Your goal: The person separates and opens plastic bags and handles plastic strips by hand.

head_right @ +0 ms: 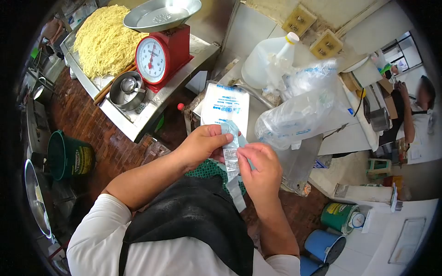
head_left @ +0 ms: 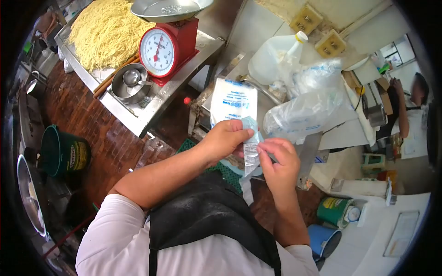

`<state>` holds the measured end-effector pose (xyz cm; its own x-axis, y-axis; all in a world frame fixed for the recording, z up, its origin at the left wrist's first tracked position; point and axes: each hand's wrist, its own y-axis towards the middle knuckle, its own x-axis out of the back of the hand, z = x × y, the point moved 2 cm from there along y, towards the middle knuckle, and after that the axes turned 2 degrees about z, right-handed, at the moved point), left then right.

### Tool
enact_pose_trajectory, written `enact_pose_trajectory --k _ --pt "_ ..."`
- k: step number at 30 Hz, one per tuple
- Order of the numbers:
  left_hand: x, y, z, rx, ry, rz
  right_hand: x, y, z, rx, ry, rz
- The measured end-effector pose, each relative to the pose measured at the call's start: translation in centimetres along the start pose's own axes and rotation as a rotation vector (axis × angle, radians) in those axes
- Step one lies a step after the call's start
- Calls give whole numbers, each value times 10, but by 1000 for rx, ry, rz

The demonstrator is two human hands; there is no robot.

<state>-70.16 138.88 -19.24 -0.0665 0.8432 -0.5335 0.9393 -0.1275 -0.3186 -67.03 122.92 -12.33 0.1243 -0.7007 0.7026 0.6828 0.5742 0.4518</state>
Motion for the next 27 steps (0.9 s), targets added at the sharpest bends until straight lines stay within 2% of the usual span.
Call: enact_pose_trajectory --k 2,6,9,13,15,16,19,20,23,24,27 --pt "-3 -5 -9 37 57 -4 -1 -1 1 13 -56 23" --pt "4 16 9 78 -112 -19 -7 -10 6 46 -66 55" --pt "-2 30 19 77 -294 -39 -3 -21 9 -12 91 94" --pt "10 47 20 111 -405 -115 25 -32 -7 -163 264 -142" --pt "19 56 20 63 -143 -86 44 -27 -42 -264 273 -296" --pt "21 61 17 0 116 -35 54 -19 -59 -327 284 -346" --pt "2 60 -3 -426 1268 -122 61 2 -111 -401 271 -423" --pt "-8 64 -12 -261 1492 -45 61 7 -124 -407 260 -432" --pt "-49 65 -45 -210 1644 -99 60 20 -139 -324 126 -475" --pt "-58 72 -47 -328 1578 -161 59 23 -142 -310 105 -488" --pt "-85 100 -56 -688 1360 -96 59 30 -147 -287 39 -506"
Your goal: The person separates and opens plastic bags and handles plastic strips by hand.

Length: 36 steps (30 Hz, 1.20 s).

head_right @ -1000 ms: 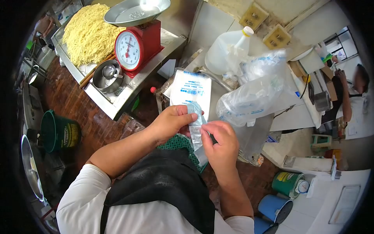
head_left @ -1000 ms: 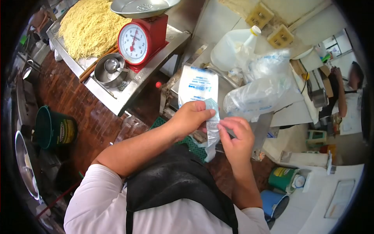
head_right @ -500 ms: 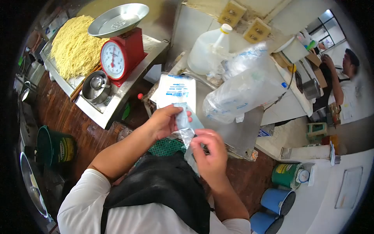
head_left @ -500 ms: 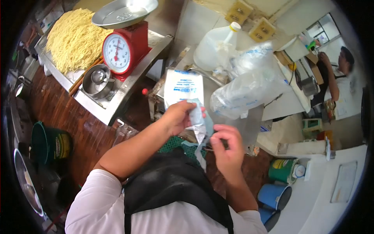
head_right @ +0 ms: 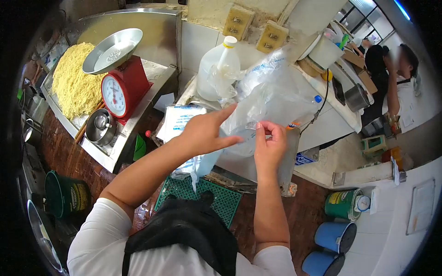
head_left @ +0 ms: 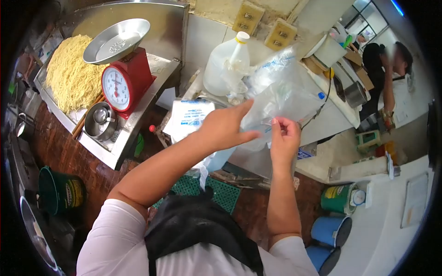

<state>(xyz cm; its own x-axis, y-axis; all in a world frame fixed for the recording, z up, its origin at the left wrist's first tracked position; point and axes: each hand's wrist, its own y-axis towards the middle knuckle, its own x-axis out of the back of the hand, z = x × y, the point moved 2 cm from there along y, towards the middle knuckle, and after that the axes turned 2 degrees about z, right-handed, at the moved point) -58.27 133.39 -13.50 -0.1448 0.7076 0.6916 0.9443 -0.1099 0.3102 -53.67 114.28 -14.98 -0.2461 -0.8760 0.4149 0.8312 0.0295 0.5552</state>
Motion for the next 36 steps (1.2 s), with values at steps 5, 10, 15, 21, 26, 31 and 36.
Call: enact_pose_trajectory --k 5,10,15,21,26,31,36 --pt "-34 60 26 -5 -135 14 -4 5 -20 -15 4 10" --pt "-43 83 43 14 -324 138 -4 16 -32 -177 277 56" --pt "-46 82 43 15 -397 158 -7 12 -67 -339 570 174" --pt "-35 67 43 24 -337 165 5 2 -60 -378 531 149" --pt "25 -8 40 178 -499 97 36 -24 -50 -429 385 -16" --pt "114 -146 66 267 -1043 405 51 -85 -46 -438 394 59" --pt "141 -230 66 430 -834 655 15 -131 -17 -443 319 281"
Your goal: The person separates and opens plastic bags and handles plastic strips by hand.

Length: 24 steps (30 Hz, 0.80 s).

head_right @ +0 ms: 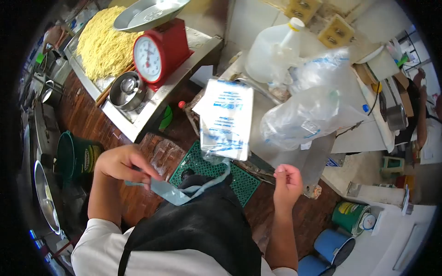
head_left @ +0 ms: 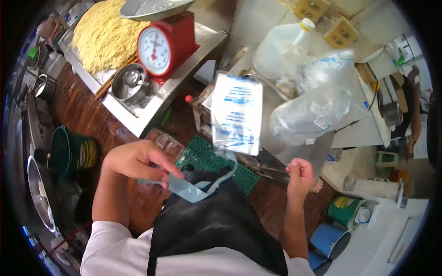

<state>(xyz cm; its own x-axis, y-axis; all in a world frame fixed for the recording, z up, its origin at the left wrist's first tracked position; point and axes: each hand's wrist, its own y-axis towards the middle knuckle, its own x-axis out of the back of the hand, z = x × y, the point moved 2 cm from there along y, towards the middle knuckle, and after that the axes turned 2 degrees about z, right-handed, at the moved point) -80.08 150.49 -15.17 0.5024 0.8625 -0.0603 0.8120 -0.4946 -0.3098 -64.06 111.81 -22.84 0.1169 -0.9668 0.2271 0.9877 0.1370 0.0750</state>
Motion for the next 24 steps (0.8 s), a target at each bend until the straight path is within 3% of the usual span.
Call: enact_pose_trajectory --k 3,5,6,12,16,17,18,20,24 --pt "-15 18 29 159 546 -157 -40 -14 15 58 -210 198" --pt "-29 46 41 299 646 -456 -68 -15 24 269 -438 410" --pt "-34 63 53 317 628 -497 -80 -14 19 380 -552 488" --pt "-39 128 89 306 667 -550 -119 23 -14 454 -1030 422" --pt "-50 129 83 205 682 -447 -117 32 -18 504 -1071 445" --pt "-59 131 85 65 703 -430 -116 34 -20 543 -1039 423" --pt "-68 133 80 55 670 -335 -115 35 -26 579 -1008 404" --pt "-86 146 81 -49 768 -360 -111 36 -24 602 -934 364" --pt "-73 184 86 102 870 -439 -110 29 -15 488 -779 252"
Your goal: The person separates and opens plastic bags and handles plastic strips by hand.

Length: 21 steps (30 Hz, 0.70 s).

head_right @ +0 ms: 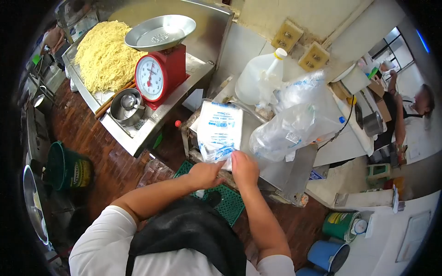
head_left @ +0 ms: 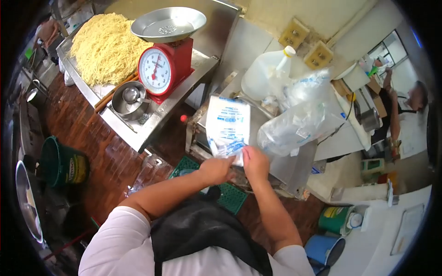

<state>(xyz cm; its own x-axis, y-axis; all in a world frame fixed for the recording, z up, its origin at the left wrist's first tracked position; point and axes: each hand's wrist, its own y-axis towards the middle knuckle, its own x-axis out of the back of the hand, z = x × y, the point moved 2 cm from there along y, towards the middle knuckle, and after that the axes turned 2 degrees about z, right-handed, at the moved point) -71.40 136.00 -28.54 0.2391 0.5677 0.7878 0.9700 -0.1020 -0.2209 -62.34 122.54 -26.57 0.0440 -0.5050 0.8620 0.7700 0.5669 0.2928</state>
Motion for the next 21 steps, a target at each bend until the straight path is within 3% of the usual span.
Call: enact_pose_trajectory --k 4,6,7,12,16,17,21 --pt "7 29 0 42 16 29 14 -9 13 -59 269 -225" --pt "10 42 2 10 59 89 27 -16 27 -193 333 -165" --pt "28 42 -12 94 151 188 33 -18 34 -178 384 -212" --pt "-16 72 26 -70 61 25 82 -7 54 -121 651 -485" --pt "30 37 3 -167 -29 133 139 18 74 -306 1036 -536" --pt "37 27 7 -42 -165 234 147 22 73 -380 1143 -532" --pt "60 -24 22 -237 -964 397 156 29 60 -513 1291 -504"
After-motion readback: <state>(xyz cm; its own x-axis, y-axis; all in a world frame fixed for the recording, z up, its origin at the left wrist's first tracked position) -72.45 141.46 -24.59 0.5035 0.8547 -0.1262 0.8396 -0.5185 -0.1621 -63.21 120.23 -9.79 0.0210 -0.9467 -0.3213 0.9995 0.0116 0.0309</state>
